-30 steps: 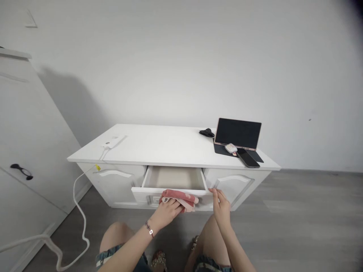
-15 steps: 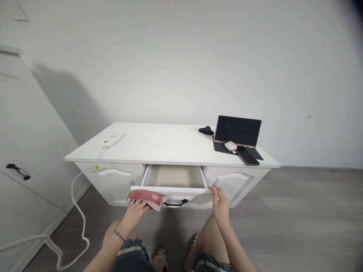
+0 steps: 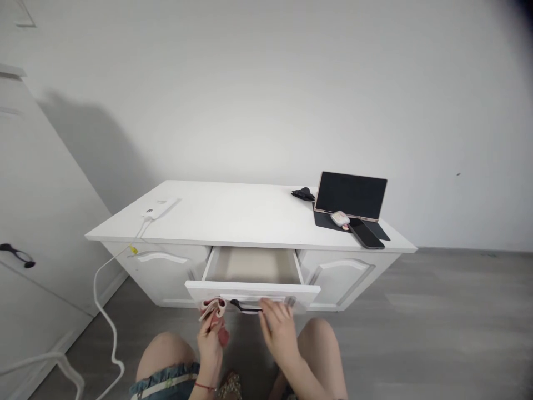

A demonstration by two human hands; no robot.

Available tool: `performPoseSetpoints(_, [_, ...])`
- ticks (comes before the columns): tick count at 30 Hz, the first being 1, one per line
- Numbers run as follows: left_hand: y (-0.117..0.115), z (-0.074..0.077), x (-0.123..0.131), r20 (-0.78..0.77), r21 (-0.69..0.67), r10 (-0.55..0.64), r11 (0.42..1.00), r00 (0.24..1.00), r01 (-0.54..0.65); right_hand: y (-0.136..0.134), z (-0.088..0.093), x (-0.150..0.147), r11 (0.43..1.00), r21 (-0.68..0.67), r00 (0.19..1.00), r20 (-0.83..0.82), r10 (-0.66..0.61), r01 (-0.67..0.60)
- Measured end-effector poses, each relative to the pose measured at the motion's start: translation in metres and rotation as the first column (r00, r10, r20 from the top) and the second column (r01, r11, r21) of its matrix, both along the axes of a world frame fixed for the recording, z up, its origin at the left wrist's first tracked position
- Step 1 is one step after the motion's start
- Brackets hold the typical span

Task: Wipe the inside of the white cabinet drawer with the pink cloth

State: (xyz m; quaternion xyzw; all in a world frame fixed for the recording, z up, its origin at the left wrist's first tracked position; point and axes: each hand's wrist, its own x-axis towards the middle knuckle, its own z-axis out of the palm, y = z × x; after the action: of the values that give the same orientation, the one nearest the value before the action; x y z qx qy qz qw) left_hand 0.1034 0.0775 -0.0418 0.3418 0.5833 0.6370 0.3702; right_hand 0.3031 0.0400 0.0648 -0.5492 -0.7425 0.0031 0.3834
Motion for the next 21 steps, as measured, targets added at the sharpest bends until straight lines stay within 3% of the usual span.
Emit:
performPoseSetpoints(3, [0.005,-0.006,0.014,0.262,-0.096,-0.006,0.995,0.965,0.033,-0.001,-0.007,-0.023,0.995,-0.101,1.000,0.003,0.026,-0.026])
performPoseSetpoints(9, [0.013,-0.008,0.018,0.399,-0.081,-0.086,0.988,0.913,0.128,0.013,-0.016,-0.025,0.989,-0.143,0.998,-0.058,0.013,-0.021])
performPoseSetpoints(13, [0.010,-0.019,0.034,0.616,-0.079,-0.130,0.971,0.777,0.226,0.021,-0.014,-0.022,0.983,-0.183,0.990,-0.143,-0.003,-0.024])
performPoseSetpoints(16, [0.003,-0.023,0.052,0.713,-0.132,-0.189,0.909,0.675,0.395,0.026,-0.009,-0.022,0.967,-0.251,0.985,-0.173,-0.009,-0.035])
performPoseSetpoints(21, [-0.019,-0.003,0.066,0.883,-0.209,-0.080,0.815,0.462,0.540,0.035,-0.001,-0.020,0.930,-0.359,0.969,-0.247,-0.019,-0.073])
